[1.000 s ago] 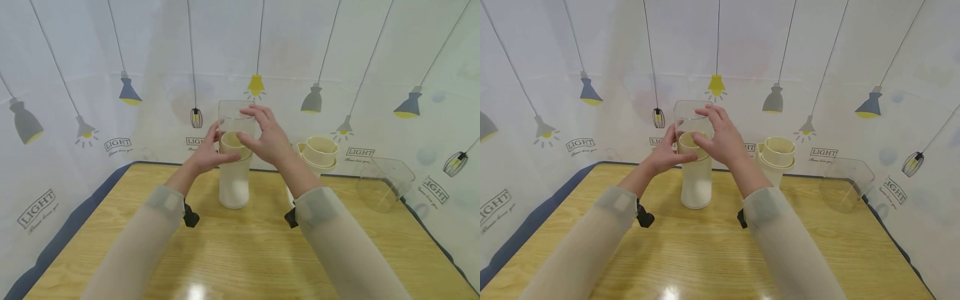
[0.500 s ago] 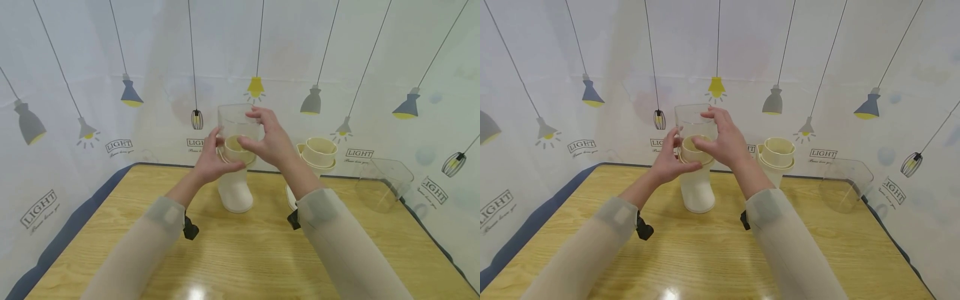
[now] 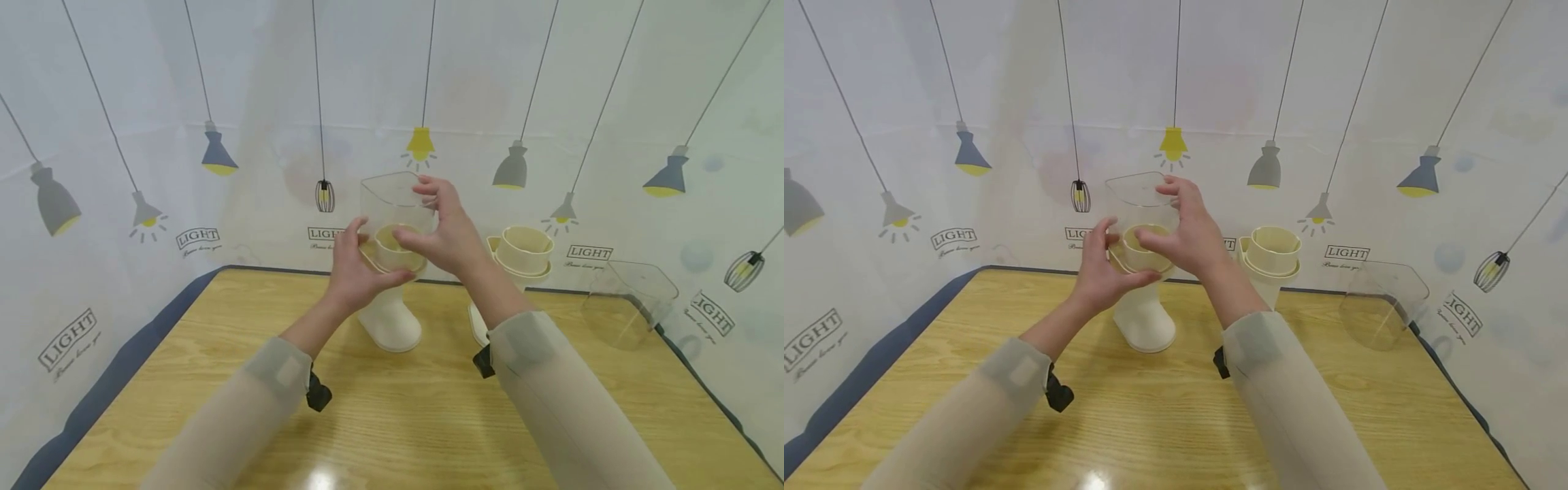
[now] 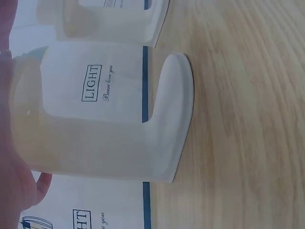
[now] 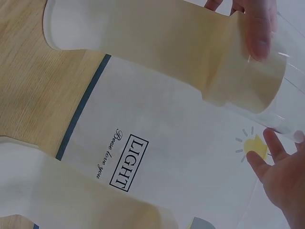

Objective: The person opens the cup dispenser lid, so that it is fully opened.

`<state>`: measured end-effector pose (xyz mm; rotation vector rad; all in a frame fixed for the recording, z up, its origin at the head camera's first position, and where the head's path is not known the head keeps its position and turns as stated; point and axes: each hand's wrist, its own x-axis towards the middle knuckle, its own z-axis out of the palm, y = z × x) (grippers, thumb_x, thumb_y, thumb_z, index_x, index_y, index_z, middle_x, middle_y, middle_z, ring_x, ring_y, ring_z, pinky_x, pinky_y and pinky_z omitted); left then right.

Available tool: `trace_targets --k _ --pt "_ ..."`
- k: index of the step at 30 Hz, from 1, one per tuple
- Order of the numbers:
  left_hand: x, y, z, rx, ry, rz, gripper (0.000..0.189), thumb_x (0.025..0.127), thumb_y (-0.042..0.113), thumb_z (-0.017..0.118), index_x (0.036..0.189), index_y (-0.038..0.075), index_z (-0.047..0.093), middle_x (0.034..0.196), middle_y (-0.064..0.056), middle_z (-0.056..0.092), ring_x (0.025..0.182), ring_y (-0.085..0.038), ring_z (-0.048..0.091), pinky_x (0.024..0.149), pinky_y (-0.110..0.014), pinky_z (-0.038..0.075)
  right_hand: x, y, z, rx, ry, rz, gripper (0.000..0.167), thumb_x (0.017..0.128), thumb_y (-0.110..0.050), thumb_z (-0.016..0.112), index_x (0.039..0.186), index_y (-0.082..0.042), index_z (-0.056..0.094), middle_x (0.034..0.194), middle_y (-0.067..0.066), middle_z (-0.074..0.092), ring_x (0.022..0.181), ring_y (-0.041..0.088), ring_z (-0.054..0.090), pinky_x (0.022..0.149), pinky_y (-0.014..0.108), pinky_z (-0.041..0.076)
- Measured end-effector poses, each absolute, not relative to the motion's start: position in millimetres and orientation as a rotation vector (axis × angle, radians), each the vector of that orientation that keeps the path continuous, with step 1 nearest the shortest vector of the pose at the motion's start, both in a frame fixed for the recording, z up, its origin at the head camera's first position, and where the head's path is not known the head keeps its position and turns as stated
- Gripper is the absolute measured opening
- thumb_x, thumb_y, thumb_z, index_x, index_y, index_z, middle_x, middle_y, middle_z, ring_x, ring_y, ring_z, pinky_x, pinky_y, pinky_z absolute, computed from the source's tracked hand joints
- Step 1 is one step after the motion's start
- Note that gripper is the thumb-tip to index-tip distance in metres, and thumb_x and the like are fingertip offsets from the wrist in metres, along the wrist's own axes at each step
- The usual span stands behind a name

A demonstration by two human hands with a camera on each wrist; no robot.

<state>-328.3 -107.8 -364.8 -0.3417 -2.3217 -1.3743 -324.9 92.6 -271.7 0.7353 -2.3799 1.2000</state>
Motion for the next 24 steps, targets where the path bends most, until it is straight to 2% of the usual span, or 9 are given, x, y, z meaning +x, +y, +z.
trace_targets --k 7,11,14,18,24 --pt "-324 -104 -364 -0.323 -2.327 -1.378 0.129 0.066 0.057 0.104 0.166 0.018 0.032 0.151 -0.016 0.042 0.137 -0.029 0.047 0.109 -0.053 0.052 -322 85 -278 0.703 -2.340 1.298 0.094 0.087 -0.028 0.091 0.160 -0.012 0.033 0.175 0.004 0.034 0.146 0.042 0.056 0.122 0.059 0.048" --pt "-322 -103 -364 -0.377 -2.332 -1.482 0.129 0.071 0.053 0.103 0.167 0.015 0.025 0.158 -0.016 0.041 0.146 -0.031 0.045 0.120 -0.056 0.047 -320 71 -287 0.610 -2.295 1.371 0.106 0.086 -0.034 0.095 0.164 -0.015 0.026 0.175 0.005 0.033 0.148 0.043 0.054 0.122 0.056 0.048" --pt "-324 -101 -365 -0.404 -2.328 -1.569 0.132 0.072 0.051 0.103 0.167 0.014 0.019 0.165 -0.018 0.040 0.152 -0.036 0.045 0.125 -0.058 0.043 -318 61 -291 0.510 -2.275 1.416 0.106 0.084 -0.042 0.097 0.160 -0.019 0.027 0.174 0.005 0.037 0.148 0.043 0.055 0.121 0.057 0.050" --pt "-326 -99 -363 -0.381 -2.355 -1.567 0.132 0.070 0.052 0.103 0.165 0.018 0.018 0.165 -0.020 0.042 0.145 -0.040 0.053 0.119 -0.058 0.049 -317 54 -292 0.438 -2.244 1.424 0.097 0.083 -0.046 0.095 0.151 -0.017 0.032 0.168 0.006 0.046 0.146 0.042 0.058 0.118 0.059 0.052" --pt "-331 -100 -358 -0.378 -2.411 -1.485 0.131 0.069 0.049 0.102 0.164 0.019 0.018 0.161 -0.020 0.046 0.129 -0.037 0.062 0.107 -0.054 0.057 -319 48 -289 0.358 -2.200 1.394 0.088 0.084 -0.049 0.091 0.145 -0.017 0.037 0.162 0.004 0.054 0.137 0.039 0.065 0.112 0.055 0.056"
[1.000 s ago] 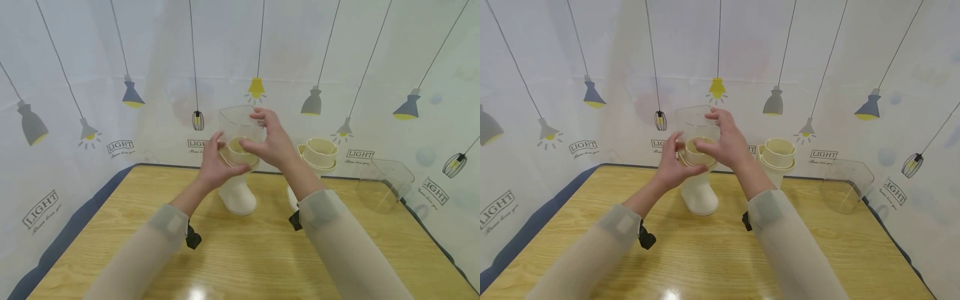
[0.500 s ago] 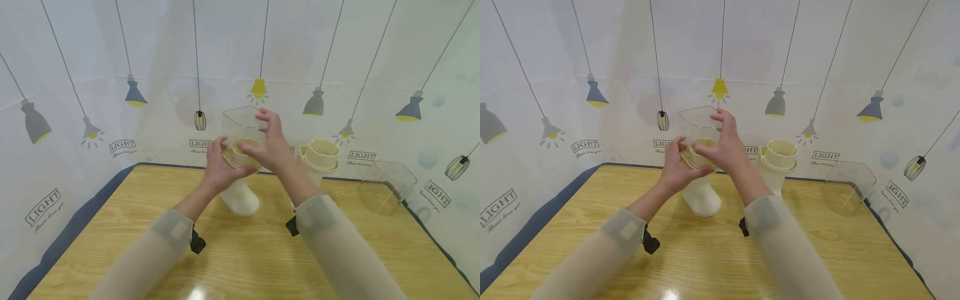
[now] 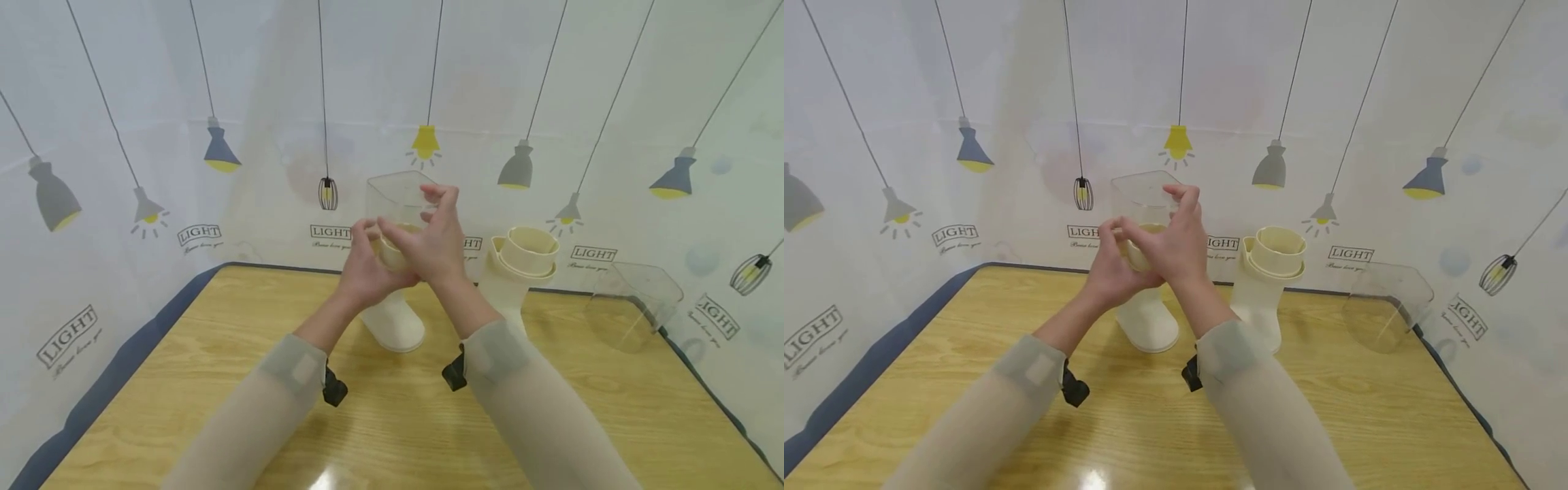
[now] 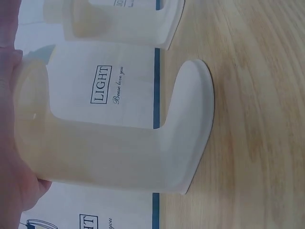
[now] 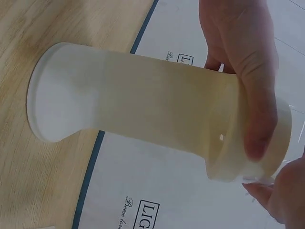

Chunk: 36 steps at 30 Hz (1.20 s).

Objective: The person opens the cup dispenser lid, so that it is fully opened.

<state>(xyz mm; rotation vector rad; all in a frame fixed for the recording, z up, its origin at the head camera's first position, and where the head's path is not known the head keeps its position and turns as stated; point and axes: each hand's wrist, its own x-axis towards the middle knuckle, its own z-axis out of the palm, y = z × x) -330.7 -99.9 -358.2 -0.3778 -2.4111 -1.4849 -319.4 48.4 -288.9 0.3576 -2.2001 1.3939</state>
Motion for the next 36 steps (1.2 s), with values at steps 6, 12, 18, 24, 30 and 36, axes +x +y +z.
trace_targets --k 6,12,18,24,30,36 --pt "-334 -103 -355 -0.383 -2.434 -1.474 0.132 0.068 0.049 0.103 0.165 0.020 0.017 0.159 -0.021 0.048 0.124 -0.034 0.064 0.102 -0.051 0.060 -320 45 -284 0.324 -2.191 1.399 0.085 0.083 -0.052 0.089 0.143 -0.018 0.040 0.160 0.005 0.056 0.133 0.039 0.066 0.107 0.055 0.057" --pt "-336 -105 -351 -0.456 -2.441 -1.479 0.129 0.070 0.047 0.102 0.164 0.018 0.019 0.156 -0.019 0.049 0.121 -0.031 0.064 0.096 -0.046 0.063 -317 45 -279 0.312 -2.216 1.299 0.081 0.084 -0.049 0.090 0.143 -0.016 0.044 0.156 0.005 0.058 0.130 0.037 0.065 0.105 0.056 0.057" --pt "-338 -108 -352 -0.466 -2.447 -1.476 0.129 0.069 0.043 0.103 0.163 0.017 0.019 0.154 -0.018 0.050 0.120 -0.029 0.064 0.096 -0.045 0.063 -314 43 -275 0.288 -2.250 1.361 0.079 0.085 -0.051 0.089 0.142 -0.018 0.047 0.154 0.010 0.058 0.132 0.036 0.065 0.105 0.054 0.058" --pt "-340 -111 -354 -0.487 -2.451 -1.462 0.128 0.070 0.044 0.103 0.163 0.016 0.020 0.152 -0.020 0.051 0.119 -0.030 0.065 0.094 -0.045 0.063 -312 44 -271 0.301 -2.265 1.331 0.078 0.086 -0.050 0.090 0.142 -0.017 0.049 0.154 0.015 0.059 0.130 0.038 0.067 0.105 0.053 0.058" --pt "-341 -112 -357 -0.501 -2.463 -1.468 0.130 0.070 0.045 0.104 0.164 0.016 0.020 0.151 -0.015 0.053 0.120 -0.027 0.065 0.097 -0.045 0.062 -311 47 -269 0.299 -2.349 1.247 0.078 0.086 -0.057 0.087 0.143 -0.019 0.051 0.150 0.018 0.060 0.127 0.037 0.066 0.096 0.055 0.060" --pt "-342 -112 -356 -0.512 -2.453 -1.455 0.129 0.070 0.046 0.103 0.164 0.014 0.020 0.151 -0.019 0.052 0.122 -0.029 0.064 0.100 -0.046 0.061 -311 54 -262 0.338 -2.351 1.282 0.078 0.088 -0.057 0.087 0.150 -0.024 0.053 0.159 0.014 0.060 0.131 0.038 0.068 0.103 0.056 0.060"
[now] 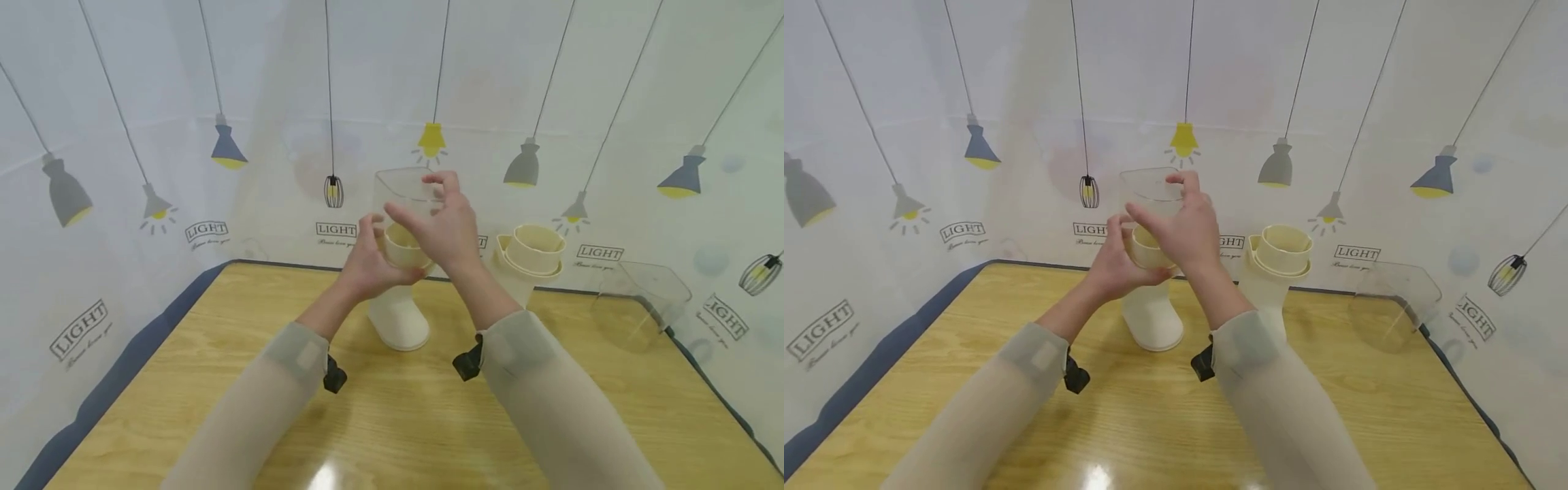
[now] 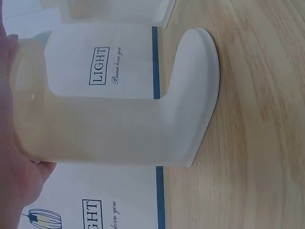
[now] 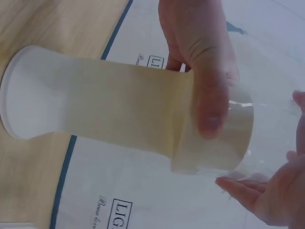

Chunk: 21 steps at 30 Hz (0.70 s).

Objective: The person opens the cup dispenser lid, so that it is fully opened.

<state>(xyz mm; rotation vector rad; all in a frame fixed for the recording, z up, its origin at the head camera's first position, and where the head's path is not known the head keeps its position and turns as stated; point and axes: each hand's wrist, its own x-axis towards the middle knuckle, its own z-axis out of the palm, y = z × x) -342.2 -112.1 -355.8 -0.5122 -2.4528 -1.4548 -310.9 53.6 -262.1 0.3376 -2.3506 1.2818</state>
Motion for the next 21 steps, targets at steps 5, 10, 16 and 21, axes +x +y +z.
trace_targets --k 5,10,16,21 --pt "-343 -113 -357 -0.519 -2.456 -1.441 0.131 0.070 0.047 0.103 0.164 0.014 0.019 0.150 -0.019 0.053 0.122 -0.029 0.064 0.101 -0.047 0.061 -307 57 -254 0.361 -2.448 1.100 0.080 0.088 -0.065 0.084 0.156 -0.031 0.059 0.151 0.015 0.066 0.117 0.035 0.071 0.091 0.054 0.061" --pt "-345 -111 -357 -0.517 -2.453 -1.430 0.131 0.070 0.049 0.102 0.164 0.014 0.019 0.150 -0.019 0.052 0.122 -0.029 0.064 0.103 -0.049 0.060 -306 62 -246 0.322 -2.502 1.151 0.081 0.088 -0.067 0.083 0.159 -0.037 0.058 0.160 0.010 0.062 0.136 0.034 0.066 0.104 0.055 0.059" --pt "-343 -113 -355 -0.532 -2.468 -1.403 0.133 0.070 0.048 0.102 0.166 0.012 0.018 0.150 -0.021 0.053 0.122 -0.031 0.064 0.104 -0.050 0.059 -302 60 -245 0.344 -2.528 1.035 0.081 0.092 -0.066 0.079 0.162 -0.034 0.055 0.162 0.010 0.060 0.138 0.038 0.063 0.104 0.057 0.058" --pt "-346 -113 -355 -0.539 -2.468 -1.389 0.133 0.070 0.049 0.102 0.166 0.012 0.017 0.148 -0.021 0.055 0.121 -0.031 0.065 0.103 -0.050 0.060 -303 60 -242 0.311 -2.524 1.120 0.081 0.091 -0.066 0.079 0.162 -0.035 0.056 0.166 0.005 0.057 0.146 0.034 0.059 0.113 0.055 0.054"
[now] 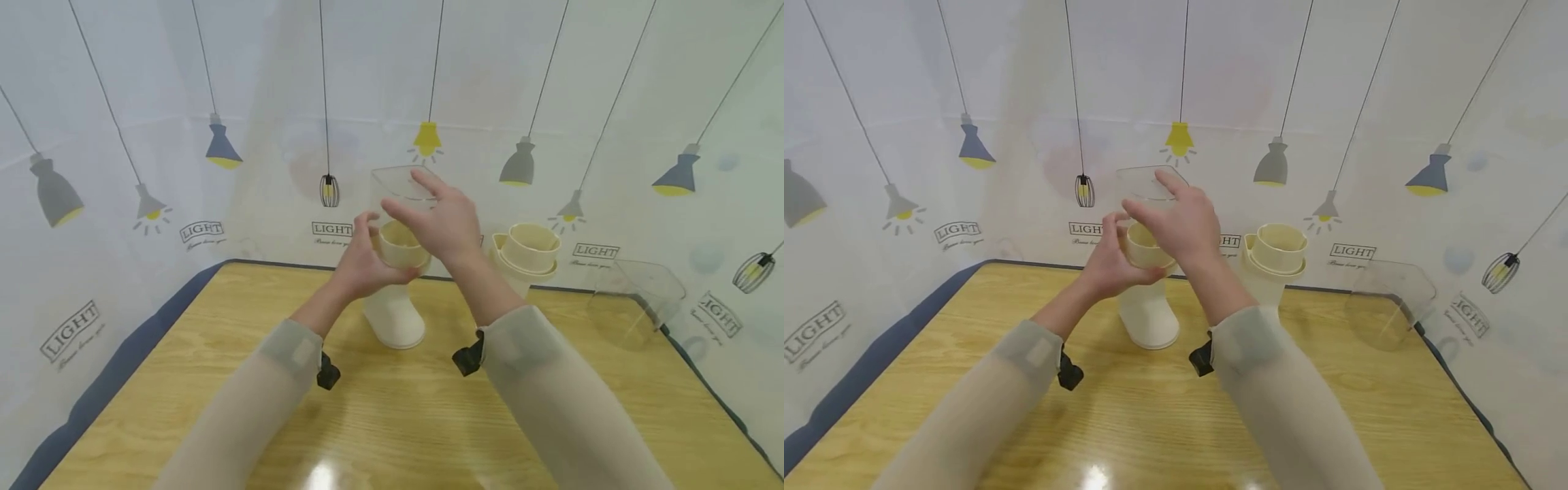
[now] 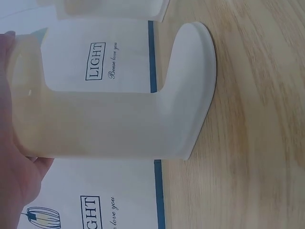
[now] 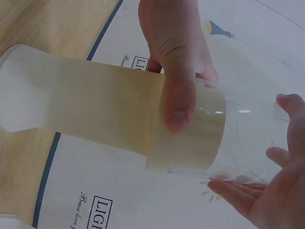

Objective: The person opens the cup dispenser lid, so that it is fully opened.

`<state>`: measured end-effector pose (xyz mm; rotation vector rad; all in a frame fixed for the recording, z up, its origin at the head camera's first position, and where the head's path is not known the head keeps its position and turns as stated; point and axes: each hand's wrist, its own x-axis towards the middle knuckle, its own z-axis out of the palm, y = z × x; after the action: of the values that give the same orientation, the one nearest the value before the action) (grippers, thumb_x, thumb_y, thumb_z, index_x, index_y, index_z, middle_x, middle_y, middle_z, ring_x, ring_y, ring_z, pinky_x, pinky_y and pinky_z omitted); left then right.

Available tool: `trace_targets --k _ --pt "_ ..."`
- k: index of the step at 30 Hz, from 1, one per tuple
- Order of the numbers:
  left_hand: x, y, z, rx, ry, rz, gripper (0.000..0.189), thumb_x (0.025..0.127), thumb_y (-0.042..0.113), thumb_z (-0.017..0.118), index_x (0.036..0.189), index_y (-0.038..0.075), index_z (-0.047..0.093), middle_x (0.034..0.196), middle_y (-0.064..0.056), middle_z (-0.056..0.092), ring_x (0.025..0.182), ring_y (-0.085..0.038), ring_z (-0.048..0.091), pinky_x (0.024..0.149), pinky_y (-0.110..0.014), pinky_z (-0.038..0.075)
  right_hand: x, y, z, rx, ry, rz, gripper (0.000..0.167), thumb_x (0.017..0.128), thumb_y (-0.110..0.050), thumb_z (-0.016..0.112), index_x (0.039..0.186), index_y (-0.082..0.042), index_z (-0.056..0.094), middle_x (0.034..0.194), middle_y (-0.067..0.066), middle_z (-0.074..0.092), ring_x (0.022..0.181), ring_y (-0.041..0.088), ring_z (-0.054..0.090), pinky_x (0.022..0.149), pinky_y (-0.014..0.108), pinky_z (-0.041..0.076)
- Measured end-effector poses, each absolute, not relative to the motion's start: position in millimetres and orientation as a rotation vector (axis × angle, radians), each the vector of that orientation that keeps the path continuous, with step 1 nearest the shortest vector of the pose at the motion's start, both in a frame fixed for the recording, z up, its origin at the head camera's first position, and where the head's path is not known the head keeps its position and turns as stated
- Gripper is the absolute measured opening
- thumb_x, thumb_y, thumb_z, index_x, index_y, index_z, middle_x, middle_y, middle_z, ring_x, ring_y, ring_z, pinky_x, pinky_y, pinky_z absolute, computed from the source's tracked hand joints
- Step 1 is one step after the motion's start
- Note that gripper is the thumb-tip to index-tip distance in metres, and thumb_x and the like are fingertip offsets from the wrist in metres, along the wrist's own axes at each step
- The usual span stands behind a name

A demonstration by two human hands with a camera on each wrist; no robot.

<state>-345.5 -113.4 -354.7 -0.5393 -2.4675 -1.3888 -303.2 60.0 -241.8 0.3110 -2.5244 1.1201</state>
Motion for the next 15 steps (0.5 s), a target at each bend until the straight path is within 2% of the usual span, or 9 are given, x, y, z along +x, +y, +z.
trace_targets --k 2,8,11,12,14,15 --pt "-346.9 -113.8 -354.9 -0.544 -2.470 -1.386 0.134 0.069 0.048 0.102 0.166 0.013 0.016 0.148 -0.020 0.056 0.121 -0.030 0.065 0.103 -0.050 0.059 -302.9 58.9 -240.8 0.318 -2.544 1.086 0.082 0.091 -0.068 0.078 0.162 -0.036 0.055 0.166 0.006 0.056 0.154 0.035 0.052 0.116 0.057 0.052" --pt "-349.3 -115.2 -355.6 -0.574 -2.460 -1.392 0.134 0.069 0.046 0.103 0.167 0.014 0.017 0.150 -0.022 0.055 0.126 -0.032 0.063 0.108 -0.052 0.057 -302.4 60.0 -238.8 0.284 -2.531 1.114 0.080 0.091 -0.066 0.079 0.161 -0.035 0.057 0.166 0.005 0.057 0.152 0.033 0.054 0.111 0.054 0.055" --pt "-348.7 -116.5 -356.2 -0.555 -2.472 -1.408 0.136 0.069 0.045 0.104 0.167 0.016 0.015 0.150 -0.021 0.054 0.125 -0.032 0.063 0.107 -0.052 0.057 -300.5 58.5 -239.0 0.326 -2.562 1.044 0.081 0.092 -0.069 0.076 0.163 -0.035 0.054 0.167 0.008 0.056 0.152 0.036 0.053 0.111 0.058 0.055" --pt "-348.9 -116.7 -356.5 -0.553 -2.475 -1.413 0.136 0.069 0.045 0.104 0.167 0.017 0.014 0.150 -0.021 0.053 0.125 -0.032 0.063 0.107 -0.052 0.057 -300.0 58.1 -239.1 0.339 -2.564 1.022 0.082 0.092 -0.069 0.075 0.164 -0.035 0.053 0.166 0.010 0.056 0.151 0.037 0.054 0.109 0.058 0.057" --pt "-349.2 -117.1 -356.8 -0.559 -2.475 -1.415 0.136 0.070 0.045 0.103 0.168 0.019 0.012 0.151 -0.022 0.052 0.125 -0.033 0.063 0.108 -0.053 0.057 -299.9 58.8 -239.2 0.339 -2.549 1.024 0.082 0.092 -0.069 0.075 0.163 -0.035 0.054 0.165 0.011 0.057 0.135 0.039 0.064 0.100 0.057 0.059" --pt "-349.3 -117.2 -357.0 -0.566 -2.472 -1.421 0.136 0.070 0.045 0.103 0.168 0.019 0.013 0.152 -0.022 0.052 0.126 -0.033 0.063 0.108 -0.054 0.057 -300.4 60.1 -239.6 0.324 -2.537 1.060 0.081 0.092 -0.069 0.075 0.163 -0.035 0.054 0.165 0.009 0.057 0.135 0.038 0.064 0.098 0.054 0.059"
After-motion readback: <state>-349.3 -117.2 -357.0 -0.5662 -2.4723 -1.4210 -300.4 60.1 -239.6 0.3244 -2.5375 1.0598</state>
